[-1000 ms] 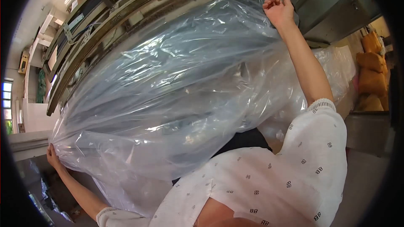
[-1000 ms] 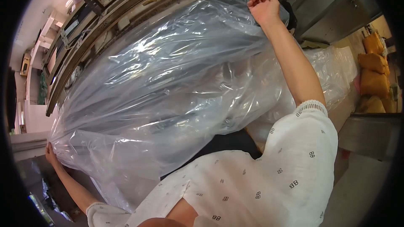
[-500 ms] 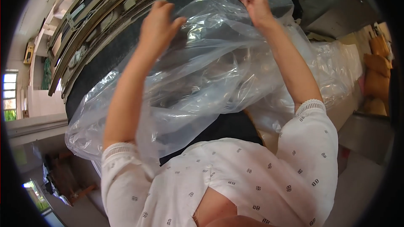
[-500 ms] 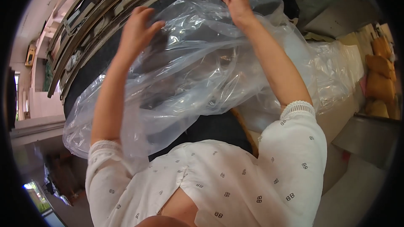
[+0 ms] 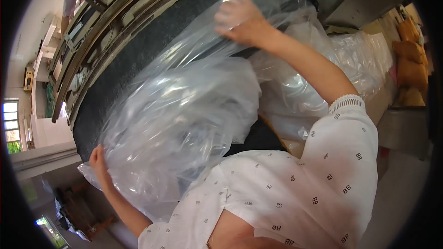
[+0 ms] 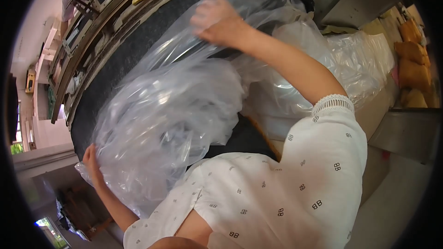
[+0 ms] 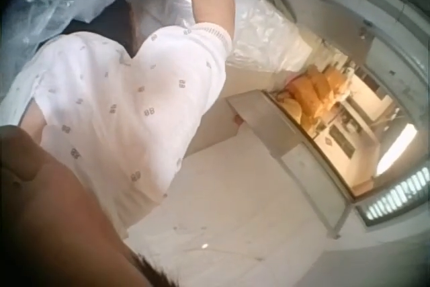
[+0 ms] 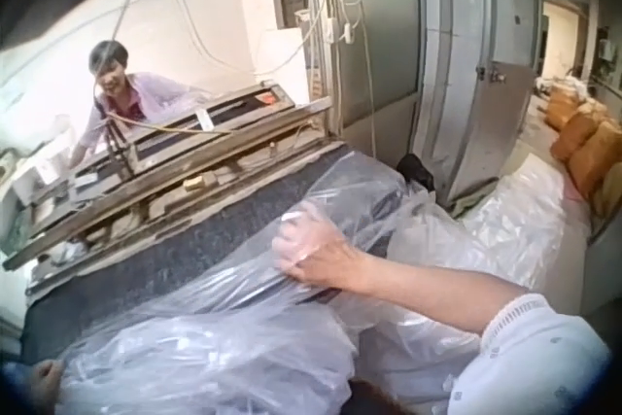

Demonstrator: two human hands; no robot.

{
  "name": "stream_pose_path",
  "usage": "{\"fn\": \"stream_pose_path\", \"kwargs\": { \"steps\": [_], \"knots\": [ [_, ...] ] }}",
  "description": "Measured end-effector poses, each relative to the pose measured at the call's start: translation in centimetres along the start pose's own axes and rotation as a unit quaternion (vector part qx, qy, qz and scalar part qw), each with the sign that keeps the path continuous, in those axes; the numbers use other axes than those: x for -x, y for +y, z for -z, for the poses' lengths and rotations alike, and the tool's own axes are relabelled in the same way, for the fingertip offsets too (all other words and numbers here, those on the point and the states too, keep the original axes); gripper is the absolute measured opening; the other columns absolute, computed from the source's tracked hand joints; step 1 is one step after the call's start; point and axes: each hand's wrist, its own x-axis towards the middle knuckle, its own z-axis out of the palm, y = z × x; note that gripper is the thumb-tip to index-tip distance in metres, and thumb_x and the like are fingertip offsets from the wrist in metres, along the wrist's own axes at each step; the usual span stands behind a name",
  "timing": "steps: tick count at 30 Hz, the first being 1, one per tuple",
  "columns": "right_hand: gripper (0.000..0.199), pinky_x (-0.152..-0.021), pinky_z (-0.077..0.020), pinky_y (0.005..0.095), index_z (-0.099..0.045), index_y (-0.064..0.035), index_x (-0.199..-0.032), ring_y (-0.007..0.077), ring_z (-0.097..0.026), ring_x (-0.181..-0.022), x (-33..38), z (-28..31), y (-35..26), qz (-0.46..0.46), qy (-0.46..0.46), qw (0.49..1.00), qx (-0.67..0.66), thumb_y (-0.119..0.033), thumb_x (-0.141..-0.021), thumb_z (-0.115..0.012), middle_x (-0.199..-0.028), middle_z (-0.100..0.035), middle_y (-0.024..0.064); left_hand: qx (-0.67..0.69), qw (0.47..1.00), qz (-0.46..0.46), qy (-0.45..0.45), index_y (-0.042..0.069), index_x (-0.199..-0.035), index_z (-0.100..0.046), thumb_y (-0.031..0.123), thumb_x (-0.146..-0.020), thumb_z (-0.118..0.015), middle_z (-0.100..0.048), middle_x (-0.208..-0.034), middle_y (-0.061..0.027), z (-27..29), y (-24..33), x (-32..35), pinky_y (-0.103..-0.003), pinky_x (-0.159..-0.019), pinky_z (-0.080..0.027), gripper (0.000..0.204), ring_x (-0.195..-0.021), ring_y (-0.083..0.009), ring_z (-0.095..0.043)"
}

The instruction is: Packing foam or rubber components into large plastic bags as part of a manufacturing workflow.

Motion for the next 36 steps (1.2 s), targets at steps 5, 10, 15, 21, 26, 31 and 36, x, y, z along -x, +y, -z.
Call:
{"fn": "stream_pose_path", "kwargs": {
  "steps": [5, 10, 15, 21, 26, 31, 36],
  "knots": [
    [0.036, -0.071, -0.0470, 0.0399, -0.057, -0.0074, -0.091, 0.0335, -0.058, -0.078, -0.9, -0.5, -4.3, -0.121, 0.082, 0.989, -0.033, -0.042, -0.082, -0.051, -0.096, -0.057, 0.0114, -0.078, 0.995, 0.022, 0.053, -0.002, -0.076, -0.064, 0.023, -0.084, -0.059, -0.058, -0.069, 0.0023, 11.4, -10.6, -3.2, -0.020, -0.064, -0.038, 0.026, -0.067, -0.0059, -0.048],
    [0.040, -0.063, -0.0475, 0.0438, -0.057, -0.0085, -0.100, 0.0342, -0.060, -0.072, -5.8, -0.3, -0.2, -0.250, -0.205, 0.946, 0.033, -0.044, -0.083, -0.050, -0.091, -0.061, 0.0168, -0.252, 0.965, -0.058, 0.046, -0.003, -0.074, -0.058, 0.030, -0.083, -0.059, -0.052, -0.061, -0.0010, 10.8, -11.3, -7.3, -0.024, -0.059, -0.038, 0.035, -0.061, -0.0082, -0.044],
    [0.047, -0.084, -0.0425, 0.0397, -0.053, -0.0085, -0.114, 0.0287, -0.053, -0.102, -6.0, -2.7, -0.4, -0.086, 0.052, 0.993, -0.062, -0.043, -0.082, -0.053, -0.115, -0.053, 0.0139, -0.143, 0.988, -0.062, -0.026, -0.001, -0.072, -0.054, 0.029, -0.084, -0.059, -0.044, -0.061, 0.0018, 4.8, -8.5, -11.6, -0.024, -0.056, -0.035, 0.033, -0.060, -0.0074, -0.038],
    [0.040, -0.094, -0.0337, 0.0403, -0.053, -0.0099, -0.116, 0.0258, -0.041, -0.117, 2.9, -2.6, -0.5, -0.162, 0.010, 0.987, -0.011, -0.034, -0.085, -0.052, -0.123, -0.048, 0.0083, -0.067, 0.985, -0.120, 0.102, 0.002, -0.074, -0.059, 0.036, -0.085, -0.057, -0.051, -0.064, 0.0017, 0.9, -7.3, -13.8, -0.022, -0.062, -0.037, 0.035, -0.063, -0.0075, -0.043],
    [0.020, -0.070, -0.0456, 0.0316, -0.058, -0.0038, -0.099, 0.0235, -0.058, -0.079, 12.2, 3.1, -9.2, -0.322, 0.095, 0.899, -0.282, -0.014, -0.081, -0.056, -0.091, -0.060, 0.0120, -0.117, 0.974, -0.058, 0.187, 0.007, -0.084, -0.068, 0.048, -0.078, -0.059, -0.066, -0.079, -0.0027, 3.7, -12.9, -19.2, -0.025, -0.070, -0.041, 0.042, -0.074, -0.0140, -0.058],
    [0.022, -0.066, -0.0427, 0.0252, -0.056, 0.0005, -0.094, 0.0206, -0.056, -0.076, 18.9, -4.8, -17.9, -0.443, -0.082, 0.805, -0.386, -0.019, -0.082, -0.056, -0.088, -0.059, 0.0107, -0.130, 0.959, -0.041, 0.250, 0.010, -0.082, -0.069, 0.058, -0.071, -0.059, -0.067, -0.078, -0.0055, 3.5, -14.7, -23.7, -0.031, -0.070, -0.044, 0.050, -0.075, -0.0213, -0.061],
    [0.022, -0.071, -0.0403, 0.0245, -0.052, -0.0007, -0.097, 0.0172, -0.050, -0.080, 17.5, -9.6, -15.8, -0.427, 0.060, 0.799, -0.420, -0.019, -0.086, -0.052, -0.082, -0.053, 0.0060, -0.186, 0.941, -0.007, 0.283, 0.010, -0.082, -0.069, 0.058, -0.070, -0.060, -0.067, -0.080, -0.0077, 2.7, -14.7, -22.3, -0.033, -0.069, -0.044, 0.050, -0.074, -0.0241, -0.061]
  ]
}}
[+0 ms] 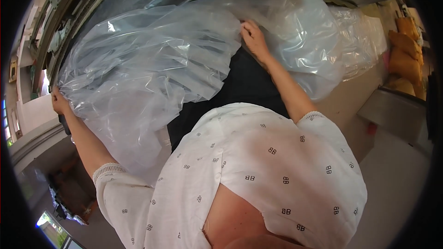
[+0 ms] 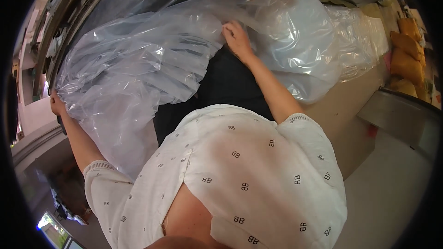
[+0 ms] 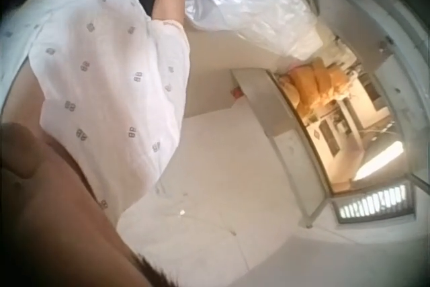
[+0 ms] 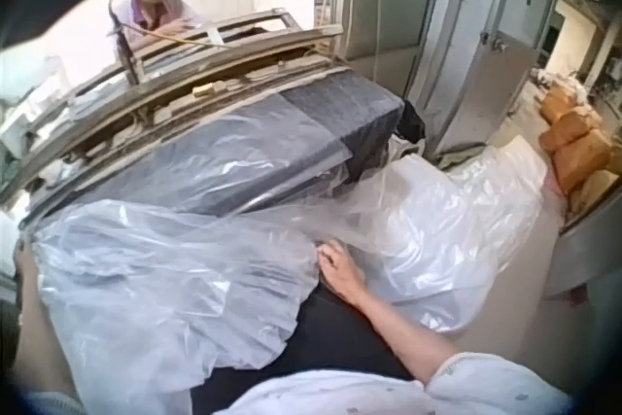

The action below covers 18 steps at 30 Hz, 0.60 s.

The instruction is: Packing foam or rubber components into large plastic bags as part of a manufacturing workflow.

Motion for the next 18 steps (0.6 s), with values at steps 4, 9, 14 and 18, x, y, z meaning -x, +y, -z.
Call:
{"fn": "stream_pose_path", "kwargs": {
  "steps": [4, 9, 14, 18],
  "knots": [
    [0.014, -0.066, -0.0396, 0.0253, -0.052, -0.0069, -0.090, 0.0105, -0.046, -0.071, -0.5, 6.9, -6.2, -0.079, 0.030, 0.982, -0.167, -0.020, -0.090, -0.046, -0.072, -0.045, -0.0013, 0.001, 1.000, -0.020, -0.013, 0.009, -0.083, -0.069, 0.049, -0.076, -0.060, -0.067, -0.080, -0.0057, 1.0, 3.2, 2.7, -0.030, -0.070, -0.044, 0.042, -0.074, -0.0197, -0.060],
    [0.023, -0.060, -0.0374, 0.0236, -0.048, -0.0110, -0.076, 0.0087, -0.042, -0.063, -2.1, 23.5, -18.6, 0.103, 0.230, 0.920, -0.300, -0.029, -0.091, -0.047, -0.069, -0.044, -0.0012, 0.163, 0.974, -0.124, -0.098, 0.003, -0.087, -0.066, 0.029, -0.083, -0.060, -0.065, -0.081, -0.0022, 4.2, 11.4, 8.1, -0.023, -0.072, -0.041, 0.027, -0.074, -0.0097, -0.054],
    [0.018, -0.081, -0.0374, 0.0300, -0.057, -0.0078, -0.091, 0.0159, -0.047, -0.080, -3.2, 28.2, -21.4, 0.229, -0.056, 0.780, -0.579, -0.022, -0.089, -0.047, -0.085, -0.053, 0.0034, 0.267, 0.946, -0.127, -0.130, 0.002, -0.086, -0.066, 0.028, -0.083, -0.062, -0.063, -0.079, 0.0004, 2.3, 11.3, 7.4, -0.019, -0.072, -0.040, 0.027, -0.074, -0.0066, -0.052],
    [0.035, -0.097, -0.0318, 0.0320, -0.052, -0.0034, -0.097, 0.0188, -0.051, -0.098, 1.9, 15.5, -8.2, 0.031, -0.028, 0.985, -0.170, -0.030, -0.096, -0.029, -0.100, -0.053, 0.0087, 0.270, 0.952, -0.103, -0.100, 0.002, -0.086, -0.066, 0.028, -0.084, -0.061, -0.063, -0.080, 0.0000, 0.7, 9.5, 6.2, -0.020, -0.072, -0.041, 0.027, -0.075, -0.0070, -0.052]
  ]
}}
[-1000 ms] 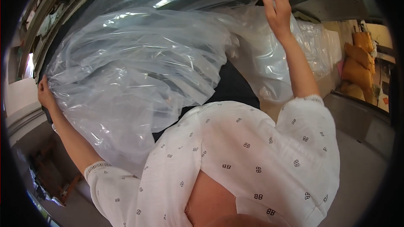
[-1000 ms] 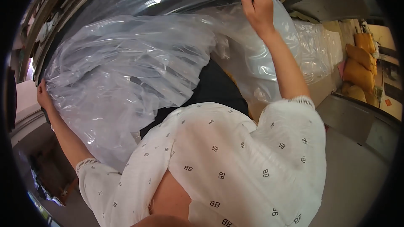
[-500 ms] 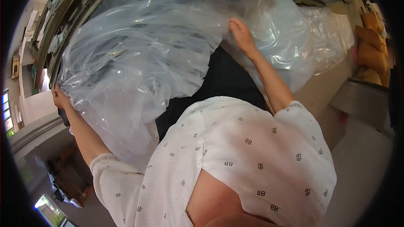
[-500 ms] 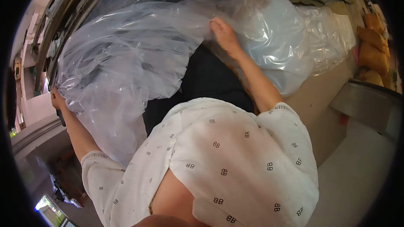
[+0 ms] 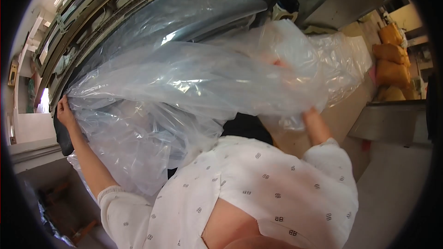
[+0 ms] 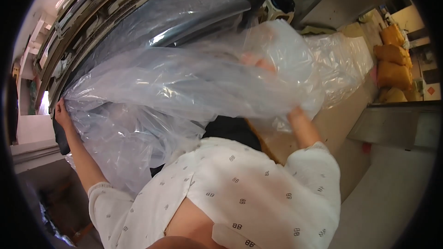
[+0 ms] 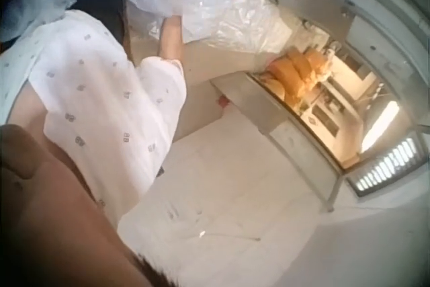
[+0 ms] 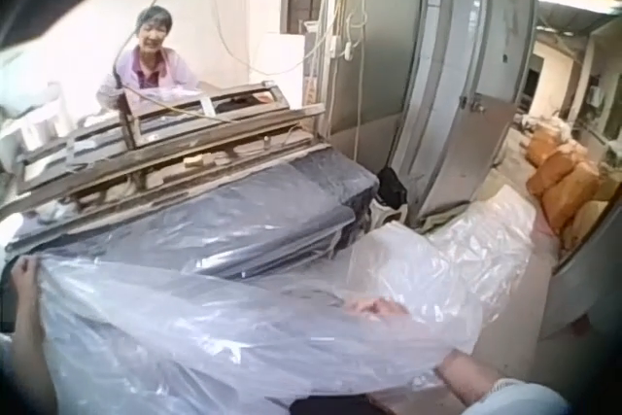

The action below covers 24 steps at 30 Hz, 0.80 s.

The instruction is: Packing foam or rubber components into large plastic bags as part of a manufacturing workflow.

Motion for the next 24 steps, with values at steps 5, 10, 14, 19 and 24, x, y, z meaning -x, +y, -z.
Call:
{"fn": "stream_pose_path", "kwargs": {
  "steps": [5, 10, 14, 19, 24],
  "knots": [
    [0.058, -0.054, -0.0359, 0.0280, -0.036, -0.0106, -0.052, 0.0132, -0.035, -0.046, 3.7, -6.2, -2.6, -0.137, -0.184, 0.951, -0.206, -0.043, -0.097, -0.016, -0.048, -0.034, -0.0003, -0.010, 1.000, -0.003, -0.014, 0.002, -0.087, -0.066, 0.029, -0.084, -0.060, -0.063, -0.081, -0.0010, 0.9, 1.3, 1.4, -0.020, -0.072, -0.041, 0.029, -0.077, -0.0077, -0.053],
    [0.038, -0.075, -0.0412, 0.0265, -0.055, -0.0014, -0.096, 0.0174, -0.053, -0.084, 2.7, 0.0, 4.0, -0.123, -0.036, 0.962, 0.241, -0.034, -0.093, -0.035, -0.092, -0.055, 0.0111, -0.136, 0.990, -0.017, 0.022, 0.004, -0.091, -0.066, 0.041, -0.082, -0.058, -0.066, -0.085, -0.0070, 0.7, -1.3, -0.9, -0.026, -0.074, -0.042, 0.039, -0.081, -0.0148, -0.058],
    [0.057, -0.101, -0.0283, 0.0319, -0.039, -0.0015, -0.129, 0.0217, -0.037, -0.123, 7.6, 3.0, 8.2, 0.040, -0.237, 0.912, 0.334, -0.022, -0.079, -0.058, -0.133, -0.040, 0.0142, -0.107, 0.994, 0.000, 0.011, 0.007, -0.095, -0.067, 0.045, -0.080, -0.058, -0.066, -0.090, -0.0064, 0.6, -1.4, -2.8, -0.025, -0.079, -0.041, 0.041, -0.084, -0.0151, -0.058],
    [0.048, -0.104, -0.0244, 0.0331, -0.038, -0.0033, -0.130, 0.0225, -0.035, -0.124, 7.7, -1.4, 5.6, -0.051, -0.153, 0.985, 0.066, -0.024, -0.088, -0.045, -0.134, -0.039, 0.0086, -0.167, 0.986, 0.003, 0.013, 0.006, -0.094, -0.067, 0.045, -0.080, -0.058, -0.066, -0.090, -0.0065, 1.6, -2.1, -3.2, -0.025, -0.079, -0.041, 0.042, -0.085, -0.0155, -0.058],
    [0.039, -0.091, -0.0354, 0.0343, -0.050, -0.0035, -0.114, 0.0181, -0.048, -0.099, 0.3, 10.6, 3.1, -0.001, 0.098, 0.968, 0.233, -0.033, -0.095, -0.033, -0.107, -0.053, 0.0033, -0.133, 0.991, -0.007, 0.005, 0.004, -0.090, -0.066, 0.042, -0.082, -0.058, -0.065, -0.087, -0.0053, 1.5, -1.1, -0.9, -0.025, -0.078, -0.041, 0.040, -0.082, -0.0145, -0.056]
  ]
}}
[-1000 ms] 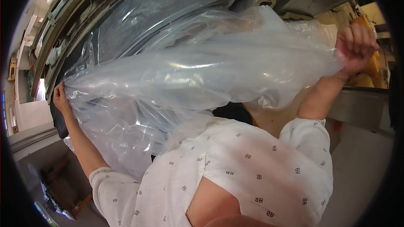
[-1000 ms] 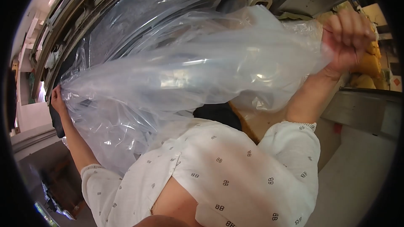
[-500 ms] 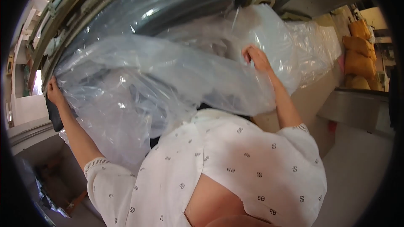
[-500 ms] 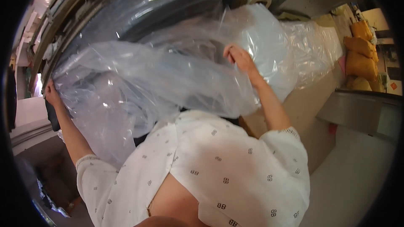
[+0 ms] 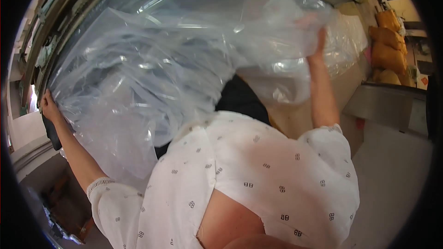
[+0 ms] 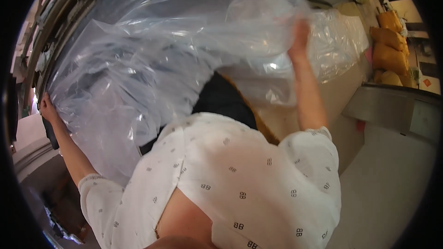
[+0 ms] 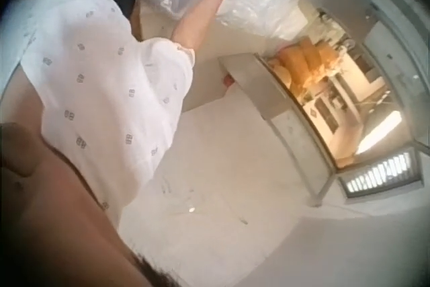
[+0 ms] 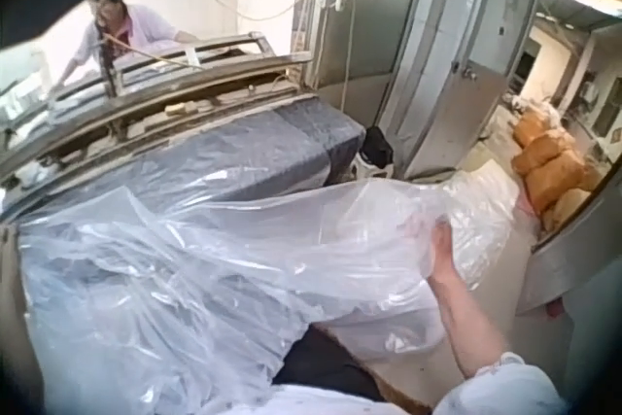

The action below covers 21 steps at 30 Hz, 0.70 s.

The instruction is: Packing foam or rubber components into large plastic bags as part of a manufacturing workflow.

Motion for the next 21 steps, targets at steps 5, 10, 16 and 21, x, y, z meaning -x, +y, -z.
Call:
{"fn": "stream_pose_path", "kwargs": {
  "steps": [5, 10, 16, 21],
  "knots": [
    [0.031, -0.075, -0.0442, 0.0309, -0.055, 0.0009, -0.104, 0.0183, -0.056, -0.086, -12.8, 15.0, -10.5, 0.125, 0.378, 0.918, -0.003, -0.025, -0.090, -0.044, -0.103, -0.058, 0.0093, 0.178, 0.977, -0.055, -0.100, 0.002, -0.090, -0.064, 0.028, -0.087, -0.057, -0.062, -0.084, 0.0004, -0.1, 4.9, 3.0, -0.019, -0.074, -0.039, 0.028, -0.078, -0.0077, -0.052],
    [0.030, -0.079, -0.0418, 0.0292, -0.053, -0.0017, -0.113, 0.0168, -0.053, -0.091, -23.3, 14.4, -19.4, 0.216, 0.420, 0.780, 0.411, -0.016, -0.086, -0.053, -0.100, -0.055, 0.0083, 0.176, 0.980, -0.036, -0.083, 0.000, -0.092, -0.062, 0.024, -0.089, -0.054, -0.058, -0.082, 0.0017, 0.3, 6.7, 3.8, -0.019, -0.073, -0.038, 0.025, -0.077, -0.0065, -0.049],
    [0.059, -0.100, -0.0305, 0.0397, -0.042, -0.0168, -0.129, 0.0260, -0.039, -0.121, -20.7, -7.2, -12.3, 0.408, -0.060, 0.733, 0.542, -0.027, -0.075, -0.064, -0.133, -0.041, 0.0042, 0.064, 0.998, 0.001, -0.022, -0.002, -0.094, -0.059, 0.024, -0.091, -0.051, -0.058, -0.082, -0.0003, 5.3, 1.8, 6.5, -0.020, -0.074, -0.039, 0.028, -0.076, -0.0071, -0.047],
    [0.057, -0.100, -0.0302, 0.0368, -0.045, -0.0138, -0.127, 0.0251, -0.035, -0.124, -20.9, -9.8, -8.6, 0.227, -0.175, 0.884, 0.370, -0.035, -0.077, -0.063, -0.136, -0.036, 0.0072, 0.020, 0.998, 0.001, -0.057, -0.001, -0.094, -0.060, 0.023, -0.091, -0.050, -0.059, -0.081, -0.0001, 6.5, 0.2, 7.0, -0.020, -0.075, -0.040, 0.026, -0.076, -0.0075, -0.049]
  ]
}}
